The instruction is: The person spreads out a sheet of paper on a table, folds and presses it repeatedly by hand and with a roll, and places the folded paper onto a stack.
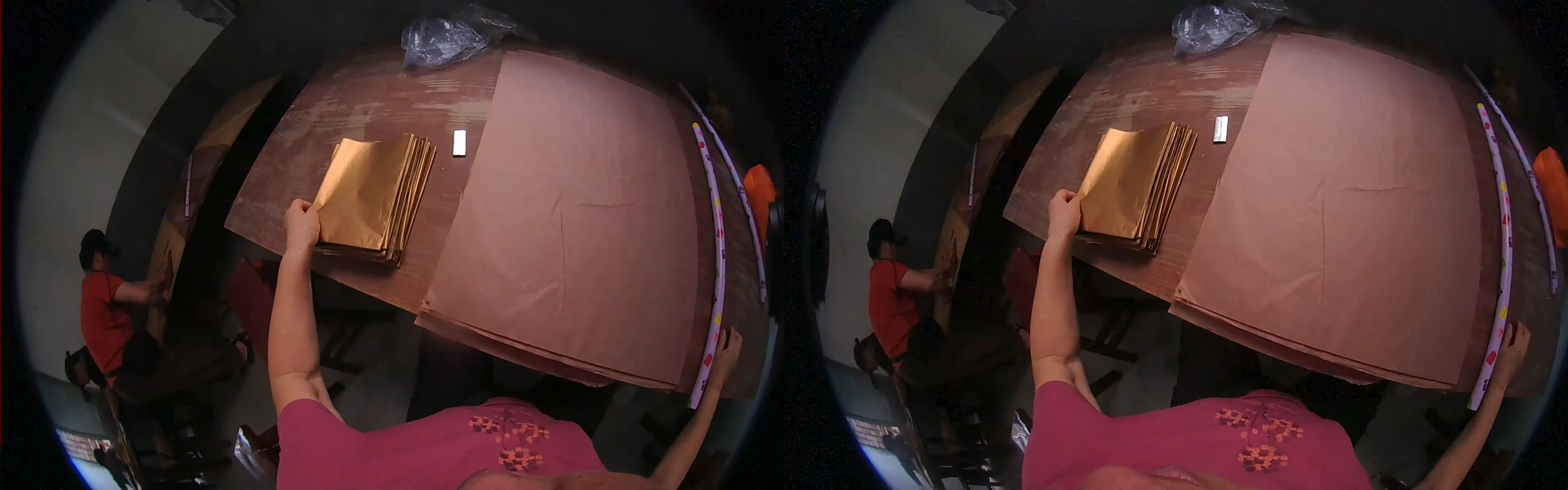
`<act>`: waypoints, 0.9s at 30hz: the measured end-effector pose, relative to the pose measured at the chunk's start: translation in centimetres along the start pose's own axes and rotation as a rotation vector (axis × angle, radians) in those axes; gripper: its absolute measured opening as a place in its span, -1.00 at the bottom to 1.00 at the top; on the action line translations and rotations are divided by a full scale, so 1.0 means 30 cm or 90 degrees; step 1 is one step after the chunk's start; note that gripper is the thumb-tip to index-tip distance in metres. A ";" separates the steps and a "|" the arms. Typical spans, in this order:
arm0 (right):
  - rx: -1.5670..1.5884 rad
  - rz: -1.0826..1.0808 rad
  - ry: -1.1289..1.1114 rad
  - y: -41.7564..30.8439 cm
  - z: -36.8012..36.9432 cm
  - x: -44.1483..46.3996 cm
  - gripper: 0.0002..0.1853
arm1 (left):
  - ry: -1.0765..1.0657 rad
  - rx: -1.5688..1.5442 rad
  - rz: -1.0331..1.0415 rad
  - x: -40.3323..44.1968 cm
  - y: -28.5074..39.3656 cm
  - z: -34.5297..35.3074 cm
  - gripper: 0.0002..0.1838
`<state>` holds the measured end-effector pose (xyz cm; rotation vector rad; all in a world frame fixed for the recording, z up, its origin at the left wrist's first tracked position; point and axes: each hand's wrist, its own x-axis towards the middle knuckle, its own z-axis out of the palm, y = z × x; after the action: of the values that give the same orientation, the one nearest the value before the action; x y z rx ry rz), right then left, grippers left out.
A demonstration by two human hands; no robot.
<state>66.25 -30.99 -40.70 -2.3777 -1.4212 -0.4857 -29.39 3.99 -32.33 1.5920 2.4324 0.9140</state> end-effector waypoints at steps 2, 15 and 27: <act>0.002 0.007 -0.002 -0.003 0.001 -0.006 -0.61 | 0.008 -0.016 0.002 -0.003 0.000 -0.003 -0.77; 0.003 -0.020 -0.020 0.070 0.039 0.000 -0.60 | -0.050 0.043 0.004 -0.002 0.005 -0.028 -0.64; -0.016 0.012 -0.037 0.068 0.046 0.000 -0.58 | -0.169 0.297 0.151 -0.398 0.429 -0.010 0.29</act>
<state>68.22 -31.31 -42.14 -2.4416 -1.4232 -0.4365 -13.76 -2.86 -28.15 2.0268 2.4120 0.1288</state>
